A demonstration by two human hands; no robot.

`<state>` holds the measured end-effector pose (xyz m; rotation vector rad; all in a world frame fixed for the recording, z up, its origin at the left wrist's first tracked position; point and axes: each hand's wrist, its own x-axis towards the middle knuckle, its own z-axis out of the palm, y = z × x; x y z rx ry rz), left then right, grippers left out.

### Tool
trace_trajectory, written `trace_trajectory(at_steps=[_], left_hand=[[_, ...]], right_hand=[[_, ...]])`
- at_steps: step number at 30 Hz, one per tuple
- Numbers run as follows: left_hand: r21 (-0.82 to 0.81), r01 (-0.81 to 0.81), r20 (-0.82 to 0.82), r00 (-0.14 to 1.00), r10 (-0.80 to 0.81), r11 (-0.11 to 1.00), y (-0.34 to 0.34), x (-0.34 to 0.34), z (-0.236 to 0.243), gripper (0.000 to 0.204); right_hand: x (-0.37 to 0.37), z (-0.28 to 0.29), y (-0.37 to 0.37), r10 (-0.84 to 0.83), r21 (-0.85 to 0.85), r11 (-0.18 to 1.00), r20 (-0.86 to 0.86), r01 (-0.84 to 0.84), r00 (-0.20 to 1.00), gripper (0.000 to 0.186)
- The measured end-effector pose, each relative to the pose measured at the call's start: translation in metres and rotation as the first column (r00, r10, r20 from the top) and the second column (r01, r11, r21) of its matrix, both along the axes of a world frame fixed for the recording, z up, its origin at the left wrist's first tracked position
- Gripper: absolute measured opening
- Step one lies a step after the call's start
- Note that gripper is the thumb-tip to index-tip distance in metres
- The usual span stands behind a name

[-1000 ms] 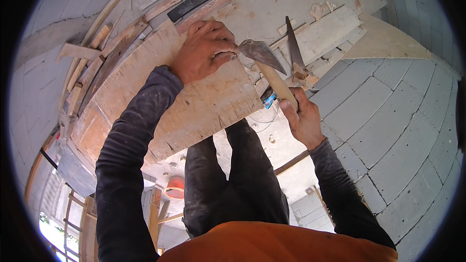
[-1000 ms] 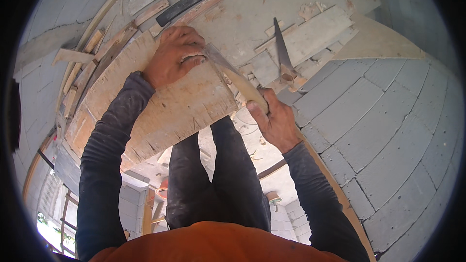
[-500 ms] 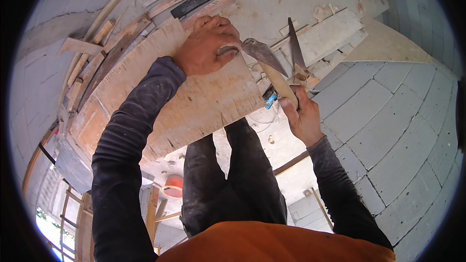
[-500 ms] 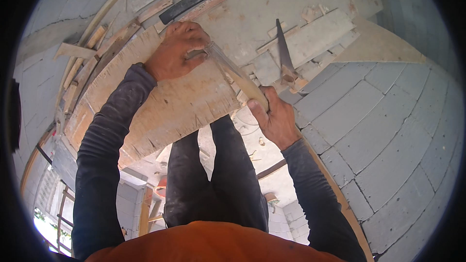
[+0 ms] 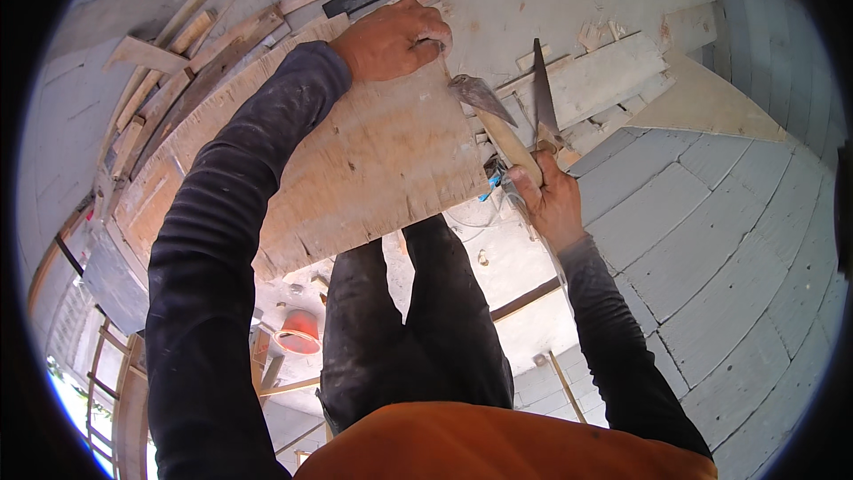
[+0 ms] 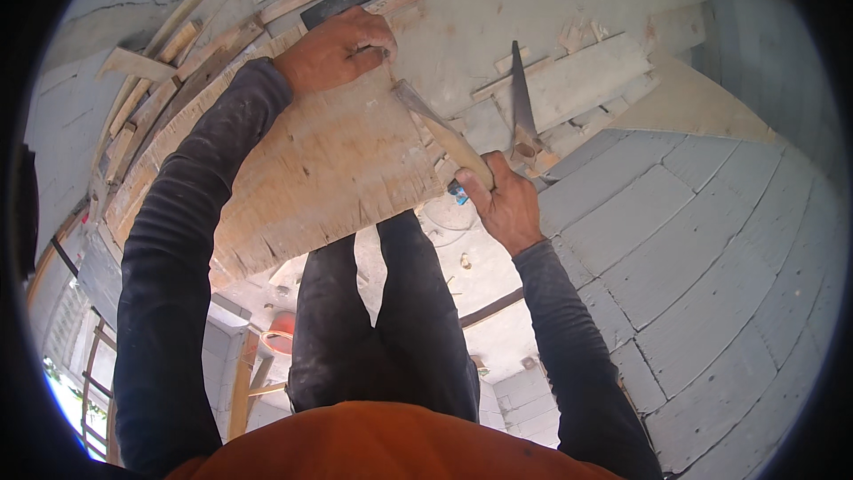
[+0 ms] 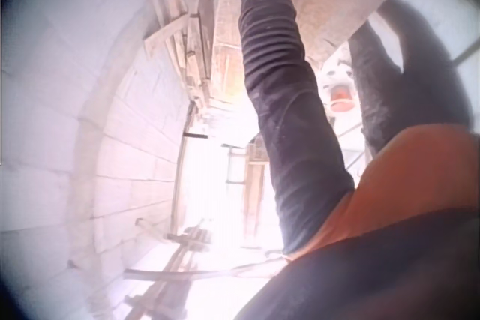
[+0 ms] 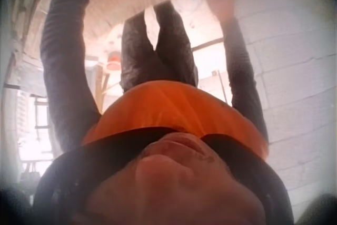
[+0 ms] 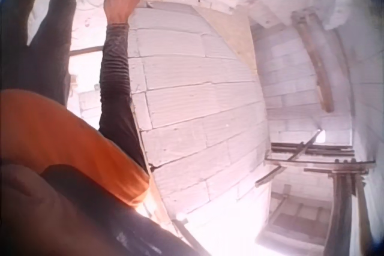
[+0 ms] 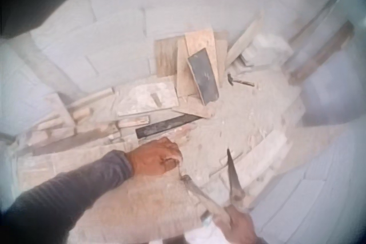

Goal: The person saws a wooden board and uses an axe to trim the edge of another wooden board.

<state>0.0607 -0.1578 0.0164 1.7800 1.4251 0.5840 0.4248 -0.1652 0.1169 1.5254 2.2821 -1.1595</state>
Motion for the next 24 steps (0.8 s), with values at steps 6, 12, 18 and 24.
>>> trace_trajectory(at_steps=[6,12,18,24], left_hand=[[-0.029,0.025,-0.009,1.0,-0.026,0.999,-0.003,-0.005,0.01,0.027],[-0.03,0.014,-0.013,1.0,-0.014,0.999,0.002,0.001,0.004,0.03],[0.005,-0.003,0.007,1.0,0.003,1.0,-0.005,-0.006,0.0,0.03],[0.005,0.025,-0.026,0.999,-0.025,1.0,-0.003,-0.005,0.007,0.029]], right_hand=[[-0.02,0.032,-0.007,0.01,0.148,0.988,-0.344,0.043,0.939,0.058],[-0.015,0.009,0.01,0.031,0.019,0.999,0.004,-0.031,1.0,0.052],[-0.018,0.012,0.001,0.037,0.034,0.999,-0.058,-0.035,0.998,0.057],[-0.018,0.011,0.003,0.051,-0.016,0.999,0.091,-0.05,0.995,0.064]])
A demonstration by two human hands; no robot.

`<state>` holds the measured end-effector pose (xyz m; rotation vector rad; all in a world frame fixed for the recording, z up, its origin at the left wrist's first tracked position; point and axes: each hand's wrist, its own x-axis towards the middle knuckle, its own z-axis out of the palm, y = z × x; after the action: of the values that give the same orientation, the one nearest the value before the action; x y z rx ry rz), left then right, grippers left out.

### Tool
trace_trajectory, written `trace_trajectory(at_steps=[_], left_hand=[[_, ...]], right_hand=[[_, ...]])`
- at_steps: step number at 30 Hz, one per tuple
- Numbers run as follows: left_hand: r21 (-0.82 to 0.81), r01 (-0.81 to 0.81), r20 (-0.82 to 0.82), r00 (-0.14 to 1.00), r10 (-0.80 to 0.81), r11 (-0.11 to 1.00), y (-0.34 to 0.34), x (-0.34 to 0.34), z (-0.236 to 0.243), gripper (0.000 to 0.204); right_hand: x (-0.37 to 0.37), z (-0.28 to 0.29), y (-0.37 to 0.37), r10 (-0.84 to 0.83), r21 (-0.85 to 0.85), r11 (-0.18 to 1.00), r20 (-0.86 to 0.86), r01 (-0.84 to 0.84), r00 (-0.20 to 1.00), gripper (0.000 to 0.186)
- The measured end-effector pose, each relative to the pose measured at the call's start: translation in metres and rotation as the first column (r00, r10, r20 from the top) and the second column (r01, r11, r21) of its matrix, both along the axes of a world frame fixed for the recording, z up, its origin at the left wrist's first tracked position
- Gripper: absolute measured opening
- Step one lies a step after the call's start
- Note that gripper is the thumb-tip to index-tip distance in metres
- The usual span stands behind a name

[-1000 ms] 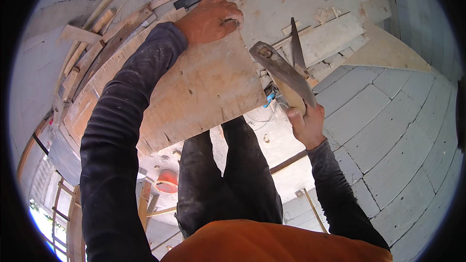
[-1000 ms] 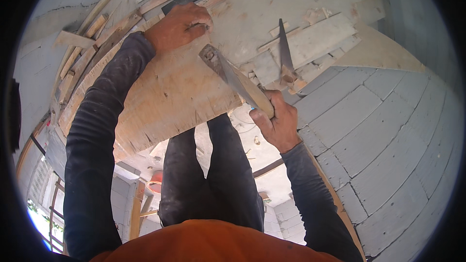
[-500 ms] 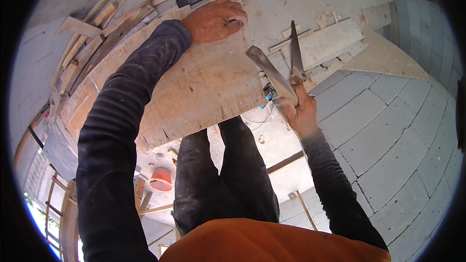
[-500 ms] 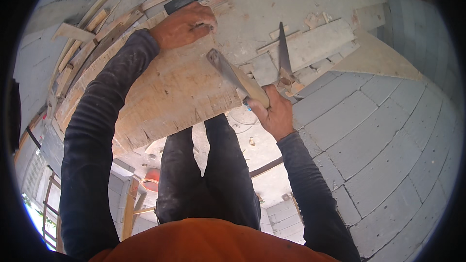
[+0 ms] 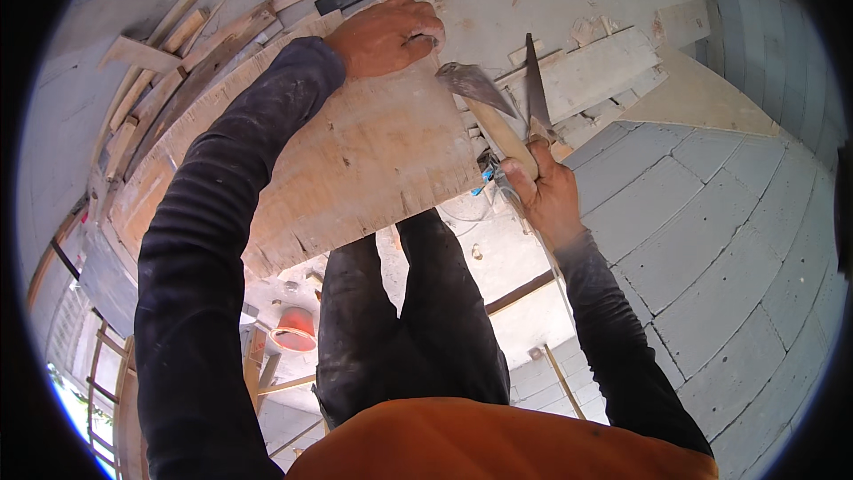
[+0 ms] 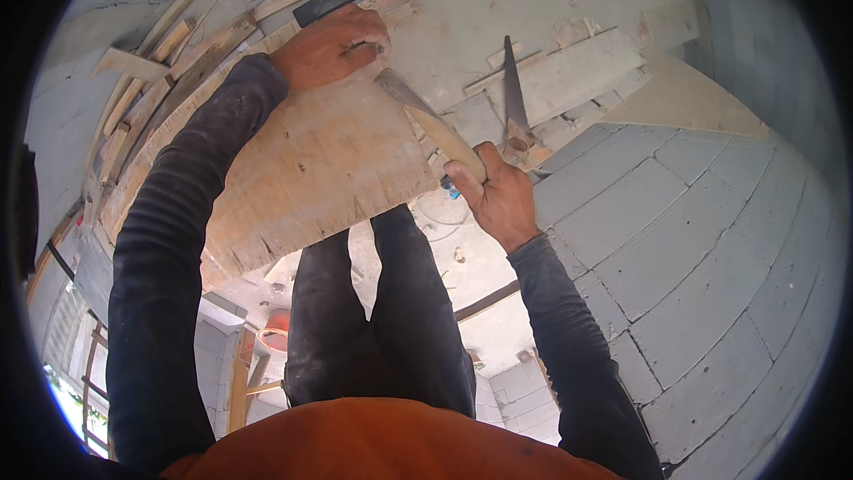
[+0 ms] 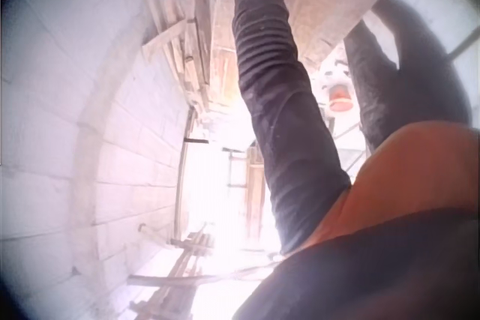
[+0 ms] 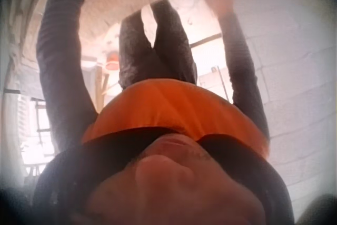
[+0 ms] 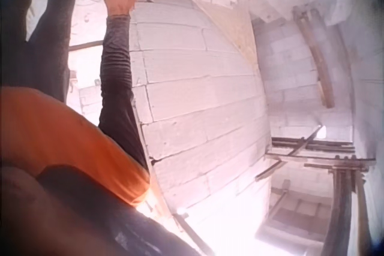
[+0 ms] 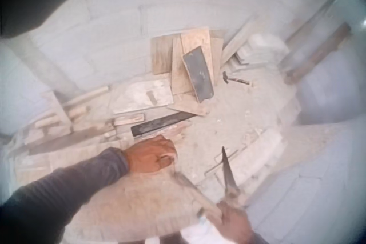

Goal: The person saws a wooden board and uses an axe to trim the edge of another wooden board.

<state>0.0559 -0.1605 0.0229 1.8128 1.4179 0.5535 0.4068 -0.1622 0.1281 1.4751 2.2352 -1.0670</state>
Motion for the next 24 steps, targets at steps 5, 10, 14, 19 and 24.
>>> trace_trajectory(at_steps=[5,10,14,19,24], left_hand=[[0.304,-0.145,-0.107,0.977,0.185,0.942,-0.007,0.007,0.0,0.023],[0.206,-0.403,0.114,0.915,0.387,0.892,-0.071,0.032,0.067,0.03],[0.047,-0.101,-0.076,0.992,0.104,0.994,-0.157,0.08,0.095,0.031],[0.082,-0.011,-0.202,0.979,0.028,0.997,-0.163,0.069,0.079,0.024],[0.197,-0.501,-0.1,0.845,0.525,0.843,-0.108,0.05,0.104,0.024]], right_hand=[[0.008,0.009,0.0,-0.146,-0.113,0.984,-0.043,0.14,0.988,0.062],[0.015,0.034,-0.054,-0.682,-0.415,0.723,-0.309,0.552,0.663,0.063],[0.023,0.038,-0.096,-0.862,-0.558,0.496,-0.225,0.665,0.454,0.068],[0.04,0.029,-0.12,-0.913,-0.611,0.363,-0.083,0.704,0.399,0.067],[0.065,0.026,-0.115,-0.94,-0.59,0.303,-0.056,0.748,0.336,0.062]])
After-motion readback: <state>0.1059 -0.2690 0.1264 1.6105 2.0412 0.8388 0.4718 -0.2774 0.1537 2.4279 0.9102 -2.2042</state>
